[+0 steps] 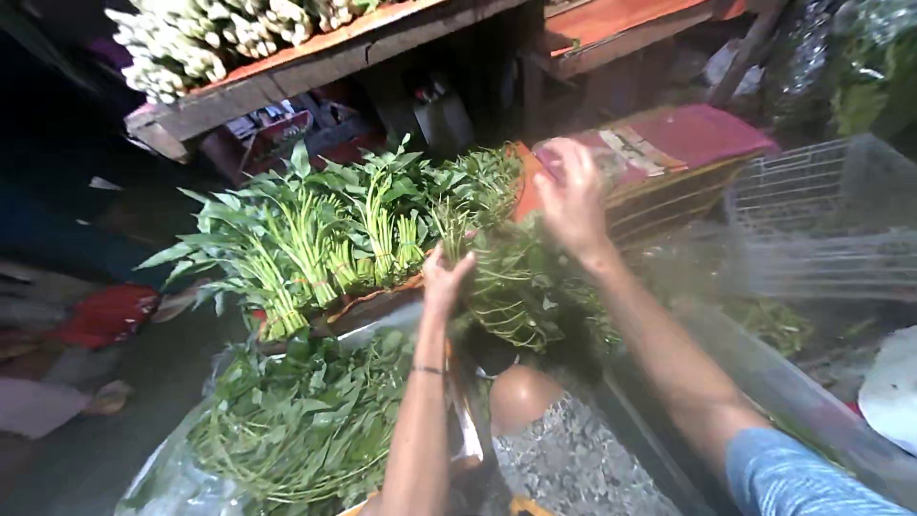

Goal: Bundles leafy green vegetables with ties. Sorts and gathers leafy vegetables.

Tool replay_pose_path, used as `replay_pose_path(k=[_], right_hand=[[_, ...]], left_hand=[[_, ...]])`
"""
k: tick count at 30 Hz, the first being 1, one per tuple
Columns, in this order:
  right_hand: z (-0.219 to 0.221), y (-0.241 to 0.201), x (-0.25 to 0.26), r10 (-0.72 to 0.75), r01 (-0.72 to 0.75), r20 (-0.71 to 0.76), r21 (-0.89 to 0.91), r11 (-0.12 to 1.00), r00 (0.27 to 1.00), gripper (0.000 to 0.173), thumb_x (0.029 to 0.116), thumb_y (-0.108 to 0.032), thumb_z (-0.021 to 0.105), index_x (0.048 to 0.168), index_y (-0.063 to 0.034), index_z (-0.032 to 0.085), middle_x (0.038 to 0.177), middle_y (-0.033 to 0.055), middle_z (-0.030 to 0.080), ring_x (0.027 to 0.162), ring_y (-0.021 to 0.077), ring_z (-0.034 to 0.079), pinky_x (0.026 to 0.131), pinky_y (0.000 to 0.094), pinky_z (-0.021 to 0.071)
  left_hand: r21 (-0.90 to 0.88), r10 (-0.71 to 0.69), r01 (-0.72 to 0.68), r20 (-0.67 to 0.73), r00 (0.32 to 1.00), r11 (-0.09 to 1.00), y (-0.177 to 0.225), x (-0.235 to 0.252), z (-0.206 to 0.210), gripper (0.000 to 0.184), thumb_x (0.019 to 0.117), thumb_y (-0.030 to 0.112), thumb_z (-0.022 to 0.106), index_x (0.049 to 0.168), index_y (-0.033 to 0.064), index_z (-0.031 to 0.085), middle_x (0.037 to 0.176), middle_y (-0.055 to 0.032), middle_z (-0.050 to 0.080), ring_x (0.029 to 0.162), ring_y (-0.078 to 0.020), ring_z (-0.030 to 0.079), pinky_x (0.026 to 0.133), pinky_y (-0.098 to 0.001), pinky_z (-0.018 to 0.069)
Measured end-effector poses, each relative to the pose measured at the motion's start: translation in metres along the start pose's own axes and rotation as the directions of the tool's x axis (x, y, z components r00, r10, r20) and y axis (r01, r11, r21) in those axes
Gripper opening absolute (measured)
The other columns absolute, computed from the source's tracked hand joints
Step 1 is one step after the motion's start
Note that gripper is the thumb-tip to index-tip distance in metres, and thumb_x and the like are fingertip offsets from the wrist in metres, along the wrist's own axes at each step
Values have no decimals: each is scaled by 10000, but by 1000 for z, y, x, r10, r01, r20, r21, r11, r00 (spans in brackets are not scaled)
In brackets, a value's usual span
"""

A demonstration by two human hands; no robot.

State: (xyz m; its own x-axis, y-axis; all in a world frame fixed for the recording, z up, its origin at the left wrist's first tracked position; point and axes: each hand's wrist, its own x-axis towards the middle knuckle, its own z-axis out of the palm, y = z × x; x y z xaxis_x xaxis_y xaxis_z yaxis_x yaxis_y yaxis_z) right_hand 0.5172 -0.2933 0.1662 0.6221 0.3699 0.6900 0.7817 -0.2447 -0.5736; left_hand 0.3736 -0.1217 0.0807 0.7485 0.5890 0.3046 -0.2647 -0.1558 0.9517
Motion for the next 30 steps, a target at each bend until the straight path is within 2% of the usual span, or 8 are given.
replay_pose_path(k=[6, 14, 19, 22, 24, 26, 28, 30], right_hand=[[68, -18, -98, -8, 22, 646, -15, 1000, 763, 1058, 841, -577, 771, 1579, 31, 318, 1627, 259, 326, 1540, 471, 197, 1178, 776, 46], [110, -36, -142, 121, -264, 706, 97, 960, 698, 740, 776, -136, 805, 1393, 114, 482, 1151, 304, 675, 1126, 441, 648, 1016, 596, 458], [105, -39, -152, -84, -155, 761, 237, 959, 643, 253, 890, -72, 686, 1026, 142, 688, 1079, 301, 706, 1118, 438, 657, 1056, 572, 435], [109, -36, -149, -142, -164, 817, 277, 947, 558, 344, 897, -92, 697, 1133, 152, 640, 1153, 314, 673, 1163, 449, 629, 1056, 589, 433], [107, -26, -138, -156, -272, 865, 314, 909, 476, 609, 900, -215, 777, 1368, 96, 542, 1414, 305, 536, 1362, 433, 481, 1158, 586, 338], [109, 6, -133, -143, -405, 784, 457, 792, 604, 539, 879, -209, 792, 1361, -13, 647, 1528, 215, 476, 1436, 340, 422, 1190, 520, 344], [125, 61, -130, 122, -554, 639, 537, 636, 759, 242, 967, -92, 648, 1149, 46, 729, 1315, 170, 670, 1242, 238, 629, 1090, 420, 499], [147, 120, -132, 546, -775, 592, 234, 587, 593, 246, 1028, -139, 585, 1135, 60, 685, 1124, 197, 717, 1025, 275, 707, 933, 451, 579]], left_hand=[[100, -41, 49, -76, 996, 994, 5, -17, 2, 381, 933, 92, 691, 1292, -1, 603, 1111, -76, 714, 955, -123, 698, 858, -351, 600], [8, -158, 166, -255, 954, 986, 8, -50, 7, 238, 1009, 31, 547, 1243, -10, 531, 1008, -61, 735, 867, -134, 726, 763, -330, 619], [203, -119, 166, -226, 967, 965, 3, -72, -2, 900, 763, 245, 804, 1484, -18, 334, 1228, -63, 617, 1050, -79, 649, 907, -297, 576], [109, -208, 252, -307, 929, 962, -3, -73, -1, 468, 803, 116, 770, 1191, -5, 535, 923, -30, 727, 785, -109, 720, 707, -312, 624], [78, -205, 234, -274, 940, 969, -11, -72, -17, 322, 926, 120, 667, 1196, -27, 571, 1017, -81, 775, 879, -150, 749, 771, -329, 620], [2, -162, 167, -237, 958, 986, -16, -74, -52, 391, 964, 190, 625, 1275, -33, 543, 1116, -113, 757, 1015, -196, 737, 892, -374, 613], [-146, -90, 57, -231, 969, 988, -16, -79, -96, 289, 990, 232, 592, 1192, 25, 595, 1162, -143, 752, 1092, -243, 728, 936, -408, 605], [-312, -31, -46, -236, 971, 949, -11, -88, -137, 205, 1022, 243, 538, 1027, 125, 706, 1145, -86, 766, 1072, -189, 733, 895, -359, 613]])
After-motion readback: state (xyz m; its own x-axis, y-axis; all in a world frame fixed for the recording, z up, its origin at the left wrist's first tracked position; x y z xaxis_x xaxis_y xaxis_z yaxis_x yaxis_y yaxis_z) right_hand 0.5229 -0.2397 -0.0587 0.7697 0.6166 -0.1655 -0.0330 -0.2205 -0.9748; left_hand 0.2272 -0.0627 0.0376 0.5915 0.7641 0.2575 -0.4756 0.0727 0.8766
